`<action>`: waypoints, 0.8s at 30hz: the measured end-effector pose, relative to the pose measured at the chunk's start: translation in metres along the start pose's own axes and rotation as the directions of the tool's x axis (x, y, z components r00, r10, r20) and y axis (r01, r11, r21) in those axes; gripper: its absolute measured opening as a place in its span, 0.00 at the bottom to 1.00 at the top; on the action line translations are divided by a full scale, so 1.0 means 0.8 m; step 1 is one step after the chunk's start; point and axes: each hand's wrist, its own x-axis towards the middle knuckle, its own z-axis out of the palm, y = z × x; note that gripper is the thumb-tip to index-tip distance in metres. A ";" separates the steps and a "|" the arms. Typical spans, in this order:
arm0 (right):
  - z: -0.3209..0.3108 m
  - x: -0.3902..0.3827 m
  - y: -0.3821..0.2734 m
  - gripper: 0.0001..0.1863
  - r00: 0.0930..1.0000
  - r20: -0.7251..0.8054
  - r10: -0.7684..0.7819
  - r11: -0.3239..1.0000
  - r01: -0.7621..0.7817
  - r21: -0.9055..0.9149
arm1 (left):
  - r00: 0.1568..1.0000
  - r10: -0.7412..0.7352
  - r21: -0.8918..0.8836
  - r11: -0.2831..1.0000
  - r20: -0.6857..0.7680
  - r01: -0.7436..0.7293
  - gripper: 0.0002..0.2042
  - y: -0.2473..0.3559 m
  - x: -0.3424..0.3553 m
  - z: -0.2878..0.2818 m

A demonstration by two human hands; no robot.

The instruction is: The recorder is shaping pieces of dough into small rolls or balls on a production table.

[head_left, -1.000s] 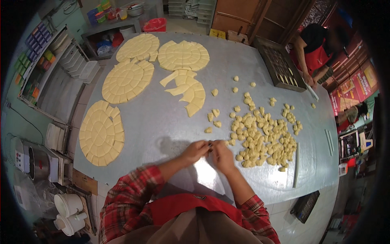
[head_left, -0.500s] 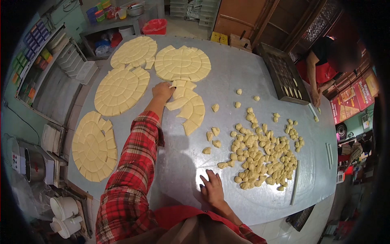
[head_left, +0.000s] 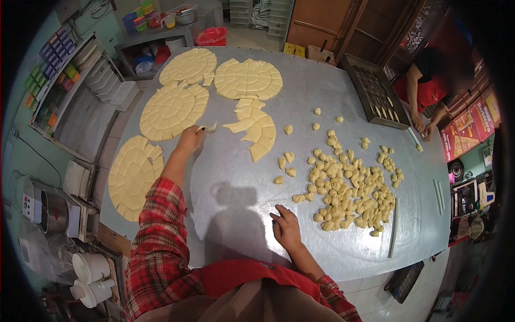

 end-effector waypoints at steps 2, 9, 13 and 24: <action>0.009 0.006 -0.010 0.14 0.999 -0.014 -0.042 0.999 0.042 0.022 | 0.990 0.064 -0.074 0.995 -0.128 -0.074 0.09 -0.032 -0.047 -0.032; 0.029 0.041 -0.065 0.32 0.770 0.563 0.301 -0.304 -0.482 0.822 | 0.772 0.266 -0.484 0.873 0.577 0.061 0.10 0.123 -0.244 0.012; -0.009 0.045 -0.093 0.27 0.840 0.522 0.147 0.051 -0.534 0.844 | 0.642 0.155 -0.314 0.939 0.751 0.141 0.12 0.136 -0.306 0.032; -0.096 -0.040 -0.088 0.07 0.846 0.509 0.161 0.893 -0.344 0.290 | 0.827 0.002 -0.544 0.754 0.562 0.367 0.09 0.093 -0.351 0.108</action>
